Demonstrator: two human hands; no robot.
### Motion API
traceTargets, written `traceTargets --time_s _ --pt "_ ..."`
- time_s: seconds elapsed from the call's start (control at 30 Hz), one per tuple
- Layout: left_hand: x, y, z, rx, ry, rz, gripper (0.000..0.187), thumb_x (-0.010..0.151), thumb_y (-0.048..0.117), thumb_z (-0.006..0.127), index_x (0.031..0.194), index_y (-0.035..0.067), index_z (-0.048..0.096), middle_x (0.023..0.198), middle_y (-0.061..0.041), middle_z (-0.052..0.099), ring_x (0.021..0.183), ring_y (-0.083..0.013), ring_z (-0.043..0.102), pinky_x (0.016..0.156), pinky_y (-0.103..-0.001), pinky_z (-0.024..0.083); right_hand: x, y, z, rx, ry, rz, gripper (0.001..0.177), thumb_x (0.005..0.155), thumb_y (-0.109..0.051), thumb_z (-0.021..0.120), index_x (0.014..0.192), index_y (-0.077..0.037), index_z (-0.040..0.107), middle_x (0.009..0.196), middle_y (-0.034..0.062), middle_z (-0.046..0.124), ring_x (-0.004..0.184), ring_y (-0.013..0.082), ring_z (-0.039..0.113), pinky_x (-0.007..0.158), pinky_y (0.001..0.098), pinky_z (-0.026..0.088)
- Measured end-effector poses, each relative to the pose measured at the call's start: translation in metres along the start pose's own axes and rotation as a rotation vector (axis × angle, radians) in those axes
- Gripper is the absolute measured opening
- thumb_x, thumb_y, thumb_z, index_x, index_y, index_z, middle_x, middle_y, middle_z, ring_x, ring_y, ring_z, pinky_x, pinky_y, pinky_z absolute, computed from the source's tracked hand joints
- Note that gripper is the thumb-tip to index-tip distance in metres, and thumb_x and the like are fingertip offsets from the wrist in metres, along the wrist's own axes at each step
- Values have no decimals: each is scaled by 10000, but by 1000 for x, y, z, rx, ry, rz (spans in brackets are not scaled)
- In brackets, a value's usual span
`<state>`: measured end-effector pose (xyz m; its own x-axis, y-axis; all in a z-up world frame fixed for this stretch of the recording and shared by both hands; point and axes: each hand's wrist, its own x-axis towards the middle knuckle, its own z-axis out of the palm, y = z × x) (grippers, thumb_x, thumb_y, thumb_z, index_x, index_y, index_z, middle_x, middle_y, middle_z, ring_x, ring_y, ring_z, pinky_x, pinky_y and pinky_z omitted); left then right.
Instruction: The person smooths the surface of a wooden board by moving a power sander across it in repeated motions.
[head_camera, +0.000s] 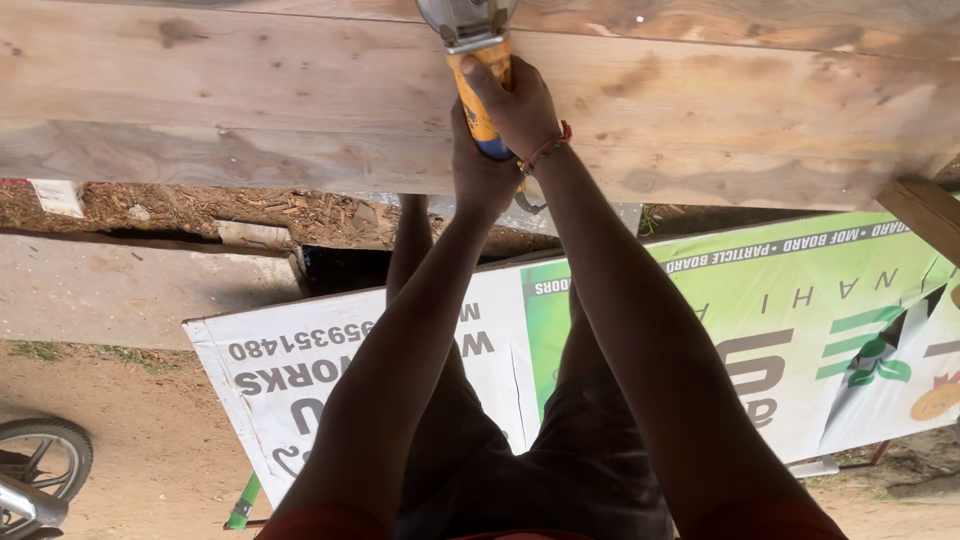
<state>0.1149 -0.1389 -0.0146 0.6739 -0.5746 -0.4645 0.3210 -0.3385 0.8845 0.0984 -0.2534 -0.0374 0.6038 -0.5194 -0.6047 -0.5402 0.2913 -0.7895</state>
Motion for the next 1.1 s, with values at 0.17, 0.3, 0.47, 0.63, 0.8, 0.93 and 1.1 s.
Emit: traceTargets --time_s 0.17,0.3,0.47,0.63,0.8,0.93,1.1 --pt "41 -12 -77 -176 96 44 946 792 61 923 1520 98 319 1352 -92 578 1223 -203 626 1013 -345 579 51 -37 88 -180 -87 -66 773 872 -747 589 1047 -10 745 877 97 793 815 179 802 727 318 637" --pt "69 -23 -126 -279 212 106 885 828 16 929 1501 74 356 1350 -105 592 1224 -205 641 1034 -356 589 86 -62 152 -338 -109 -56 770 813 -781 620 983 -41 748 864 81 797 805 173 812 723 314 649" --pt "87 -5 -135 -270 130 38 919 813 57 924 1515 75 332 1330 -113 608 1179 -200 675 975 -365 640 99 -68 155 -159 -8 -208 775 836 -751 622 1093 -21 660 894 84 788 792 170 818 688 298 674" --pt "74 16 -58 -162 48 67 1005 775 105 935 1542 103 286 1326 -97 615 1175 -197 672 952 -346 627 75 -56 56 -63 -16 -72 747 896 -725 629 1073 -8 736 932 66 793 888 136 791 779 293 635" --pt "38 31 37 -132 18 -6 1034 748 129 934 1561 107 297 1354 -90 609 1197 -204 656 963 -349 600 32 -40 -42 -33 19 23 753 895 -715 635 1086 10 709 927 61 761 867 118 749 781 283 607" --pt "21 38 95 25 -115 -57 1040 720 148 949 1539 112 310 1319 -98 641 1170 -210 676 950 -358 603 0 -14 -108 131 92 55 777 892 -716 655 1124 25 682 956 70 750 883 124 738 785 281 607" --pt "2 42 186 191 -281 -77 1034 745 167 928 1559 132 290 1306 -133 678 1158 -262 719 938 -370 616 -40 32 -206 429 212 56 782 905 -689 684 1174 45 660 1002 77 731 913 131 718 784 285 603"
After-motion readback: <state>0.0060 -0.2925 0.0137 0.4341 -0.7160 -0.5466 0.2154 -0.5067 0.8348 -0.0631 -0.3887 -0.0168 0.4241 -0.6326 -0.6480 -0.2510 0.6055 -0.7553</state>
